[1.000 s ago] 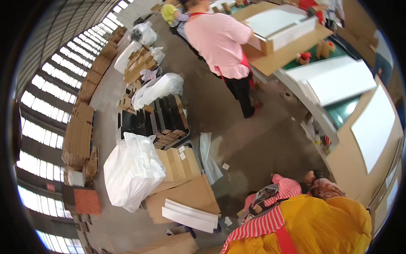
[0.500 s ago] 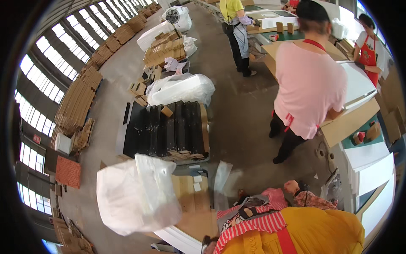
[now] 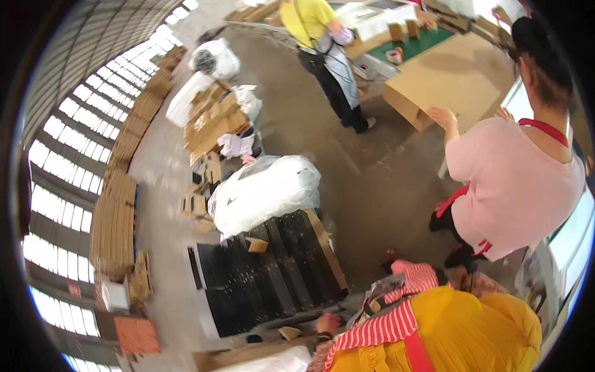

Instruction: Arranging wooden panels and protective foam inside cardboard boxes for shipping.

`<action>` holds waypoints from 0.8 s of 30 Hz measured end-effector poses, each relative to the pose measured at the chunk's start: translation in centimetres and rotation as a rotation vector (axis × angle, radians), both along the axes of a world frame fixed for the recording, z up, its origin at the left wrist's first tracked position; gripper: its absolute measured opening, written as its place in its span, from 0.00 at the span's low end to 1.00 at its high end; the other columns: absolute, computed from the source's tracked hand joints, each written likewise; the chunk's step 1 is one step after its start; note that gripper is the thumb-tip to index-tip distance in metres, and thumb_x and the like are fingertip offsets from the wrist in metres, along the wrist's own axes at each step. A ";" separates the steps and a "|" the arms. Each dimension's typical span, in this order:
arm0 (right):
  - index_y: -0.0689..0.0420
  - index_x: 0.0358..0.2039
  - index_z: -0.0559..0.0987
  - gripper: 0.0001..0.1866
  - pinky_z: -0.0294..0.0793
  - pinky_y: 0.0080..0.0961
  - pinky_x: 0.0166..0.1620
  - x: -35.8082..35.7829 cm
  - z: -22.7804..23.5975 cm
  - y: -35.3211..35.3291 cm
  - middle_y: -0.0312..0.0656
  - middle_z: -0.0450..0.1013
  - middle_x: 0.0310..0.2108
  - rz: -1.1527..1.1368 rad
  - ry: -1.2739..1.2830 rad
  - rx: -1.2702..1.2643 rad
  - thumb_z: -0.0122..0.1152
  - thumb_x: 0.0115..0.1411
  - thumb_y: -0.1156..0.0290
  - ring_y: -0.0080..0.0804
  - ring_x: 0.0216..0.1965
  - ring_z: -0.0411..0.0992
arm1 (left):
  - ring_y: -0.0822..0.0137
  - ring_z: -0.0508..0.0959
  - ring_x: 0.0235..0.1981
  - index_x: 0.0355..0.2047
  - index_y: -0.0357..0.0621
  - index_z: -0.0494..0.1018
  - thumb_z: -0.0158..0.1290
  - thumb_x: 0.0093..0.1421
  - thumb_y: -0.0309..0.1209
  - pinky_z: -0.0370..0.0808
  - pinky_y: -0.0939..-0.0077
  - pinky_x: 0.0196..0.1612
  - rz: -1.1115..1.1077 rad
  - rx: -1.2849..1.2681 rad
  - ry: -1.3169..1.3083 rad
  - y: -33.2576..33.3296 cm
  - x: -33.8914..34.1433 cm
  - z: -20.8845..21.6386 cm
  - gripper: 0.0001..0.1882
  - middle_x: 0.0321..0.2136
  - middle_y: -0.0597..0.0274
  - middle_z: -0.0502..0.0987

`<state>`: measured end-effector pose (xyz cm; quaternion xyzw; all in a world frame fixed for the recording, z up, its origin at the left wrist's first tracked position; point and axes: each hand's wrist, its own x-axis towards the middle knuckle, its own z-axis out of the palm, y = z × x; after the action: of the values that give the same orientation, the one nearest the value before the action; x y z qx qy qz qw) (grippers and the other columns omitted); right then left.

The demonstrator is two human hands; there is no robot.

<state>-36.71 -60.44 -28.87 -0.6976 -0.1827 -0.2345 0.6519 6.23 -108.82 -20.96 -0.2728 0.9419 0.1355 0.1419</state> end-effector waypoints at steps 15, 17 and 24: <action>0.59 0.31 0.83 0.09 0.75 0.23 0.26 -44.0 6.0 -46.0 0.38 0.77 0.20 -1.951 0.654 1.534 0.66 0.55 0.67 0.25 0.22 0.76 | 0.48 0.82 0.42 0.41 0.50 0.81 0.53 0.61 0.40 0.79 0.50 0.43 0.446 0.511 -0.293 -21.6 -36.8 -5.4 0.13 0.42 0.48 0.81; 0.58 0.32 0.83 0.09 0.76 0.28 0.27 -47.8 1.0 -44.2 0.40 0.78 0.22 -1.934 0.853 1.305 0.69 0.53 0.67 0.30 0.24 0.77 | 0.47 0.82 0.43 0.41 0.49 0.81 0.52 0.62 0.40 0.79 0.49 0.44 0.316 0.437 -0.296 -30.2 -44.0 -5.8 0.14 0.43 0.47 0.81; 0.53 0.32 0.86 0.14 0.79 0.39 0.43 -62.9 -5.2 -50.2 0.47 0.81 0.34 -1.597 1.910 0.098 0.69 0.45 0.60 0.45 0.40 0.80 | 0.67 0.82 0.25 0.37 0.38 0.77 0.51 0.66 0.39 0.76 0.73 0.27 0.757 0.739 0.587 -65.0 -73.3 -0.3 0.15 0.29 0.57 0.81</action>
<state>-99.65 -110.59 -34.12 -0.4798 0.8477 0.0292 0.2244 -67.03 -173.84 -21.27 -0.4728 0.6697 0.5645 -0.0965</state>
